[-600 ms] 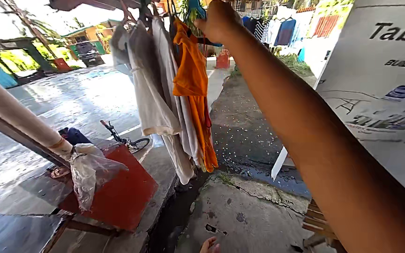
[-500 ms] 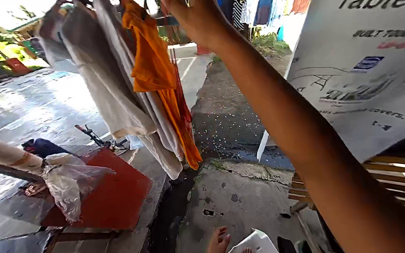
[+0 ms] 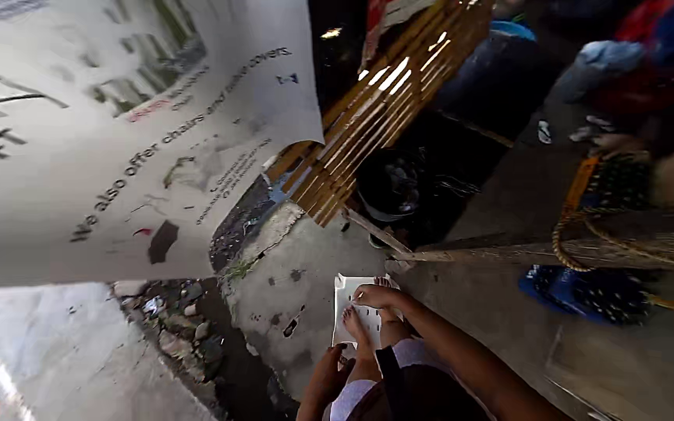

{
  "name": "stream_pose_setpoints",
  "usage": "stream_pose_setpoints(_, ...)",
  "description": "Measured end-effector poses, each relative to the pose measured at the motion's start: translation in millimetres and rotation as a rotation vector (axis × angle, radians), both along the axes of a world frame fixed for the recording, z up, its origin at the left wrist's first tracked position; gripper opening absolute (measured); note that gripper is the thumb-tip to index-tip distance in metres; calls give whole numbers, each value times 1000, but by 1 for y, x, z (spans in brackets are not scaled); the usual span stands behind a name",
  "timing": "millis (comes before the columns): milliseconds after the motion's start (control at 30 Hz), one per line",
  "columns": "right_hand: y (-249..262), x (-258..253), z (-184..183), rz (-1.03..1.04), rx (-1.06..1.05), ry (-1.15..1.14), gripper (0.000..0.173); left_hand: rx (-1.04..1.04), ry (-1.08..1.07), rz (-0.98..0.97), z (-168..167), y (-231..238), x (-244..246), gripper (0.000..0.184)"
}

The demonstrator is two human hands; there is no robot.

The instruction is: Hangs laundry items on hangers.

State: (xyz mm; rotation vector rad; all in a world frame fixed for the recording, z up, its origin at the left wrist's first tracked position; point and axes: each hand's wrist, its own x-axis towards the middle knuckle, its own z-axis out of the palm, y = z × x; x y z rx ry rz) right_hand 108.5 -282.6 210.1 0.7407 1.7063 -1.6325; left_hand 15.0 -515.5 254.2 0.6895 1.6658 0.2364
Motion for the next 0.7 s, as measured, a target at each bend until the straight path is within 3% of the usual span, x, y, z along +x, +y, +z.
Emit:
stream_pose_setpoints(100,48,28,-30,-436,51,2,45,6,62,-83,-19,52,-20,52)
stream_pose_setpoints(233,138,38,-85,-992,425,143,40,143,109,-15,-45,119,-36,49)
stream_pose_setpoints(333,215,50,-123,-1234,746,1,43,252,163,64,-76,168,-34,48)
stream_pose_setpoints(400,257,63,-148,-1305,860,-171,61,272,212,37,-101,207,-28,52)
stream_pose_setpoints(467,285,67,-171,-1384,714,-295,83,257,255,-65,-124,249,-24,58)
stream_pose_setpoints(500,293,67,-186,-1421,613,-309,84,265,288,-111,-135,270,-23,60)
stream_pose_setpoints(600,295,55,-209,-1514,550,-207,61,399,467,-172,-164,334,-23,61)
stream_pose_setpoints(700,280,48,-200,-1462,515,-182,69,640,702,-158,-195,402,-28,59)
